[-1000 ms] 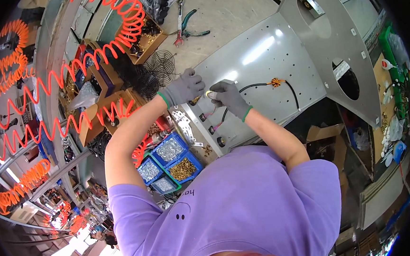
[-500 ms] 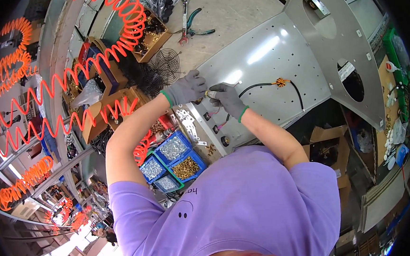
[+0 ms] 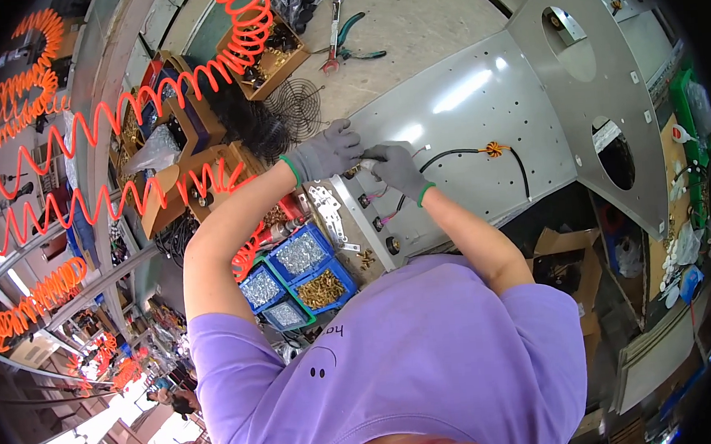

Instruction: Installing electronic components, fans, and wiring onto a metal chassis.

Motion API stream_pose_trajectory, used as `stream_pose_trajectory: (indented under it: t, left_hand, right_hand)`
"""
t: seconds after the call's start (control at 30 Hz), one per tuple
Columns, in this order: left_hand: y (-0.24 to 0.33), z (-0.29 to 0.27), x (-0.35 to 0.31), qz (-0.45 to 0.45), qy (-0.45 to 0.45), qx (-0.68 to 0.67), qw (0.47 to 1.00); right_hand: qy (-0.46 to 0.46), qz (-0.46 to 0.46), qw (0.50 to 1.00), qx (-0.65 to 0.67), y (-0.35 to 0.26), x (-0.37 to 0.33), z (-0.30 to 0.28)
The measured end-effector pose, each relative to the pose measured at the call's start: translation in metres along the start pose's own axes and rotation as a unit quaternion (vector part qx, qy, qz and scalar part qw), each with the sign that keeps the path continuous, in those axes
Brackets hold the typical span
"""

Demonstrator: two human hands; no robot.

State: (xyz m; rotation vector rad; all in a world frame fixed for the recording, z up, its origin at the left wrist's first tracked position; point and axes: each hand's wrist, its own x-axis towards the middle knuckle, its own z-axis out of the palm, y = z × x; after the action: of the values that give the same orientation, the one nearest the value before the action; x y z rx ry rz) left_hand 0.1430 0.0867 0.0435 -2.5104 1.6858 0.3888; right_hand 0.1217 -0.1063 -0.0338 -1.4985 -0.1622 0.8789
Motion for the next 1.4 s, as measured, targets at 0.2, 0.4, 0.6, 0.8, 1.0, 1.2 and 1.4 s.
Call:
stream_pose_trajectory:
  t: [0.2,0.4,0.6,0.8,1.0,1.2,1.4]
  left_hand:
    - [0.001,-0.002,0.001,-0.008,0.004,-0.005,1.000]
    - [0.006,-0.002,-0.006,-0.035,0.011,0.002,0.999]
    - [0.006,-0.006,-0.006,-0.060,-0.043,-0.026,0.997]
    - [0.015,-0.013,-0.015,-0.171,0.006,-0.040,0.984]
    - [0.063,-0.055,-0.024,-0.405,0.218,-0.057,0.886]
    - [0.175,-0.053,-0.059,-0.603,0.316,-0.096,0.726]
    - [0.302,-0.015,-0.057,-0.767,0.349,-0.113,0.527]
  right_hand:
    - [-0.091,0.047,0.995,0.009,0.001,0.010,-0.002]
    - [-0.108,-0.025,0.993,-0.044,0.000,0.015,-0.001]
    - [-0.118,0.006,0.992,-0.049,0.000,0.020,0.000]
    - [-0.143,0.004,0.985,-0.097,-0.010,0.023,-0.003]
    - [-0.078,-0.153,0.942,-0.287,-0.003,0.021,0.005]
    - [-0.099,0.011,0.993,-0.059,-0.002,0.020,0.011]
    - [-0.146,0.050,0.977,-0.145,0.006,0.033,-0.003]
